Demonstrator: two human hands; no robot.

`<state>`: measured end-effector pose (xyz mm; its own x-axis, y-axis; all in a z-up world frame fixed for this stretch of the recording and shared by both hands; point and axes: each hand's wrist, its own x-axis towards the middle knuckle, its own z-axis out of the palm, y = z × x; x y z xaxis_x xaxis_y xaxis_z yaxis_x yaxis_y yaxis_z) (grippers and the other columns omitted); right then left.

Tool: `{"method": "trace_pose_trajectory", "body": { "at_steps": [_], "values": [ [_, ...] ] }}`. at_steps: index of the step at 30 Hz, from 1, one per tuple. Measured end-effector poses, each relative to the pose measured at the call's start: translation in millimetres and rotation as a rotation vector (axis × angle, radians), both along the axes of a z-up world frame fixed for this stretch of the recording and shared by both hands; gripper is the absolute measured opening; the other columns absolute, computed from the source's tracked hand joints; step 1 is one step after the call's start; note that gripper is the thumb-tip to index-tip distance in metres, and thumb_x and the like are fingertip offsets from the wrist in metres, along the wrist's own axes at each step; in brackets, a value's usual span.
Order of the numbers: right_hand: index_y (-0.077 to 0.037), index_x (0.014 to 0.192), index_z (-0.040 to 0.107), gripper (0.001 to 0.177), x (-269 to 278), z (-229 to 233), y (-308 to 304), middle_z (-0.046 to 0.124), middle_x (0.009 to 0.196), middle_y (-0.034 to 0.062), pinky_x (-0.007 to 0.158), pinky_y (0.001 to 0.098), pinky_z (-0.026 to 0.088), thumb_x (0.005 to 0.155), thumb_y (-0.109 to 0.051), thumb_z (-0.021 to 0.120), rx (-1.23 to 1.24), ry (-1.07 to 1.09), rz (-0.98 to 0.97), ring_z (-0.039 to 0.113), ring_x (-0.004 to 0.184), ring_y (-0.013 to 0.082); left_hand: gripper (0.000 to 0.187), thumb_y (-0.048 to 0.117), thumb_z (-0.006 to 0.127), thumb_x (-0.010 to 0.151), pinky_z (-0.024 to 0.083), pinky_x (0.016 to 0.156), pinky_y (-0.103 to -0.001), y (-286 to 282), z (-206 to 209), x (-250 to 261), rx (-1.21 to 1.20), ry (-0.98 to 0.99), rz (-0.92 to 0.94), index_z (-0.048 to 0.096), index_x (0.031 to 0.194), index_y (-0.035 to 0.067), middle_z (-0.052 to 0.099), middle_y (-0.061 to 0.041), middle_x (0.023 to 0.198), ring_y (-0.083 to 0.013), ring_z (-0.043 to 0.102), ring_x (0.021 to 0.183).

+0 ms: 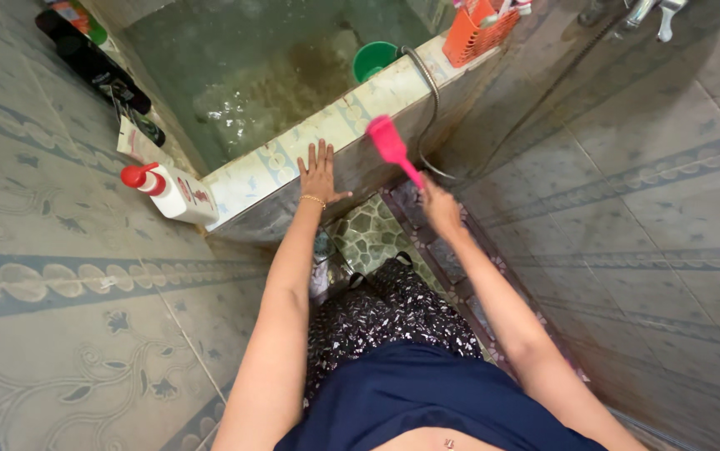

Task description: The person scrubs the ledge of a concrete water basin with a pink brush and then rinses the ledge using water from a green plastic scoop.

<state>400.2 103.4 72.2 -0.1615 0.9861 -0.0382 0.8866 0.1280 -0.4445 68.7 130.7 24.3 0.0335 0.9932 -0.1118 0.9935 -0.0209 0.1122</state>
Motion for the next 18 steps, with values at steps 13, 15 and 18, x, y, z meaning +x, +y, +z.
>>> {"method": "trace_pose_trajectory", "body": {
  "at_steps": [13,15,18],
  "values": [
    [-0.022,0.146,0.055,0.041,32,-3,26,0.071,0.111,0.0267,0.078,0.0575,0.055,0.105,-0.024,0.055,0.282,0.167,0.061,0.068,0.094,0.0485,0.153,0.082,0.079,0.058,0.011,0.122,-0.07,1,-12,-2,0.002,-0.006,0.011,0.003,0.166,0.006,-0.004,-0.015,0.173,-0.0402,-0.004,0.159],
    [-0.022,0.145,0.059,0.042,42,5,42,0.071,0.1,0.028,0.078,0.0601,0.053,0.104,-0.025,0.055,0.125,0.089,-0.009,0.067,0.09,0.0498,0.152,0.081,0.08,0.058,0.012,0.121,-0.071,5,-17,-2,-0.031,-0.001,0.014,0.004,0.166,0.007,-0.004,-0.015,0.173,-0.0409,-0.004,0.158],
    [-0.023,0.147,0.057,0.038,43,15,42,0.07,0.102,0.0274,0.078,0.0602,0.053,0.11,-0.028,0.052,0.089,0.059,0.019,0.068,0.091,0.0492,0.153,0.081,0.081,0.059,0.013,0.122,-0.073,1,-24,-2,-0.036,-0.012,0.026,0.004,0.167,0.005,-0.004,-0.015,0.174,-0.0407,-0.004,0.159]
  ]
}}
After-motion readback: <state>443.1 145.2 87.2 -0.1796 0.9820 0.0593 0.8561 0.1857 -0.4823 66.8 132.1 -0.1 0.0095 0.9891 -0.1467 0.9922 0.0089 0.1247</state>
